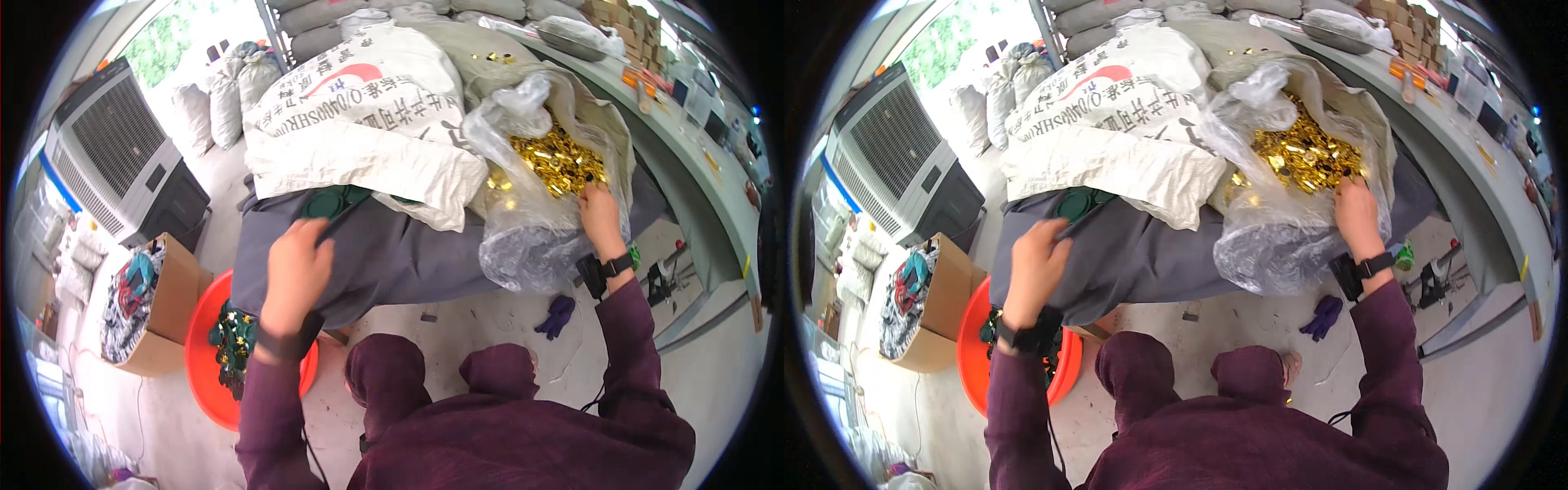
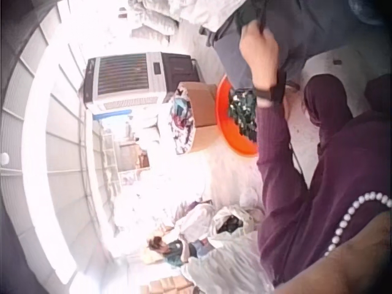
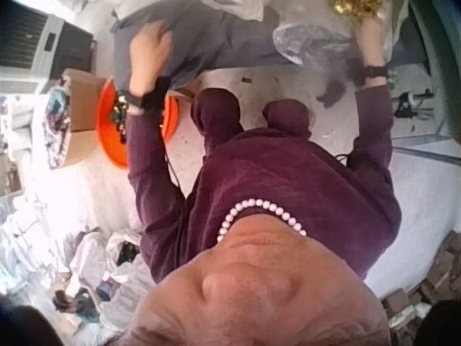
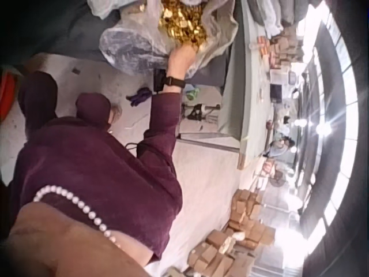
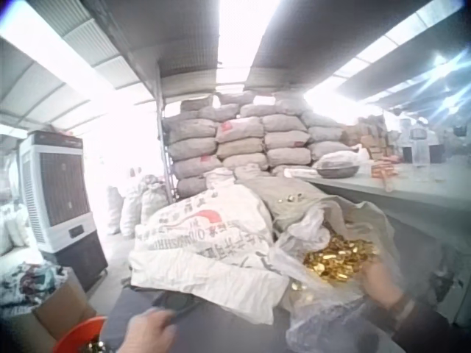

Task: Assembling gold-colored plastic caps onto green plastic discs in a manufacturing facility.

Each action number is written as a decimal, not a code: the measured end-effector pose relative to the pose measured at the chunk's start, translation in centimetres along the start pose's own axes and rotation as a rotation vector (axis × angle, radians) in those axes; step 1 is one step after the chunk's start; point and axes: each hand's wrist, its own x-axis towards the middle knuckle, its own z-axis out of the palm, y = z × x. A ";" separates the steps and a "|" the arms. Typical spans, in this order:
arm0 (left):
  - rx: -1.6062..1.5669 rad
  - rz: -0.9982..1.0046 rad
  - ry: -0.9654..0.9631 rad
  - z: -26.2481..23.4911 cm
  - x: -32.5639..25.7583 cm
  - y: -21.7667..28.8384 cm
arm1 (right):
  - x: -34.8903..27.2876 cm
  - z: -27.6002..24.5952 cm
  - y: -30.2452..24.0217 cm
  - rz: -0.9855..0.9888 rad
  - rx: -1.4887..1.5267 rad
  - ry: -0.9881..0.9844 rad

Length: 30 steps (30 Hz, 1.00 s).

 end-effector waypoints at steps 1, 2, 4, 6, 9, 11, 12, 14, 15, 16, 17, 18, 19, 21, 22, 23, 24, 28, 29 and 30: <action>0.067 -0.013 -0.009 0.3 1.0 -0.7 | 0.1 0.0 -0.6 -0.023 0.017 0.004; 0.064 -0.019 -0.005 1.4 2.6 -1.7 | 0.0 0.0 -0.5 -0.019 0.089 0.021; 0.304 -0.220 -0.218 2.8 4.9 -3.3 | 0.1 -0.3 -0.9 0.067 0.309 0.017; 0.342 -0.255 -0.270 4.0 5.6 -4.7 | 0.0 -0.6 -1.3 0.076 0.308 0.024; 0.356 -0.217 -0.265 4.7 5.9 -5.2 | 0.5 -0.4 0.6 0.046 0.064 -0.047; 0.349 -0.261 -0.409 5.2 6.9 -4.9 | 0.2 -0.7 1.8 0.082 0.001 -0.058; 0.361 -0.217 -0.341 5.3 6.4 -5.2 | 0.3 -1.0 1.3 0.070 0.022 -0.051; 0.365 -0.222 -0.306 4.8 5.7 -5.6 | 0.2 -1.8 0.3 0.187 -0.139 -0.181; 0.351 -0.213 -0.287 4.5 5.4 -5.4 | 0.2 -1.8 0.4 0.186 -0.134 -0.173; 0.333 -0.199 -0.285 4.0 5.0 -5.3 | 0.1 -1.7 0.7 0.158 -0.165 -0.169; 0.337 -0.199 -0.282 3.4 4.5 -5.1 | 0.0 -1.6 0.8 0.131 -0.193 -0.168; 0.312 -0.192 -0.277 2.9 4.0 -5.0 | -0.2 -1.8 0.5 0.131 -0.190 -0.166; 0.285 -0.185 -0.275 2.5 3.3 -4.8 | -0.4 -2.2 0.0 0.107 -0.175 -0.127; 0.184 -0.197 -0.181 1.6 2.1 -4.4 | -0.6 -2.8 -0.7 0.080 -0.162 -0.088; 0.084 -0.208 -0.091 1.2 1.4 -3.9 | -1.0 -3.3 -0.9 -0.063 -0.140 0.047; 0.080 -0.209 -0.089 0.6 0.7 -3.3 | -1.2 -4.0 -1.2 -0.207 -0.115 0.184; 0.012 -0.186 0.015 0.4 0.0 -2.7 | -1.5 -4.9 -2.2 -0.206 -0.118 0.178; -0.830 -0.565 -0.002 -0.9 -3.1 3.3 | -3.9 -8.1 -8.4 -0.115 0.740 0.036; -0.842 -0.580 -0.034 -1.3 -4.1 5.0 | -4.8 -9.1 -11.4 -0.027 1.084 -0.156; -0.964 -0.570 -0.060 -1.6 -5.2 6.7 | -5.9 -9.5 -13.7 -0.072 1.214 -0.270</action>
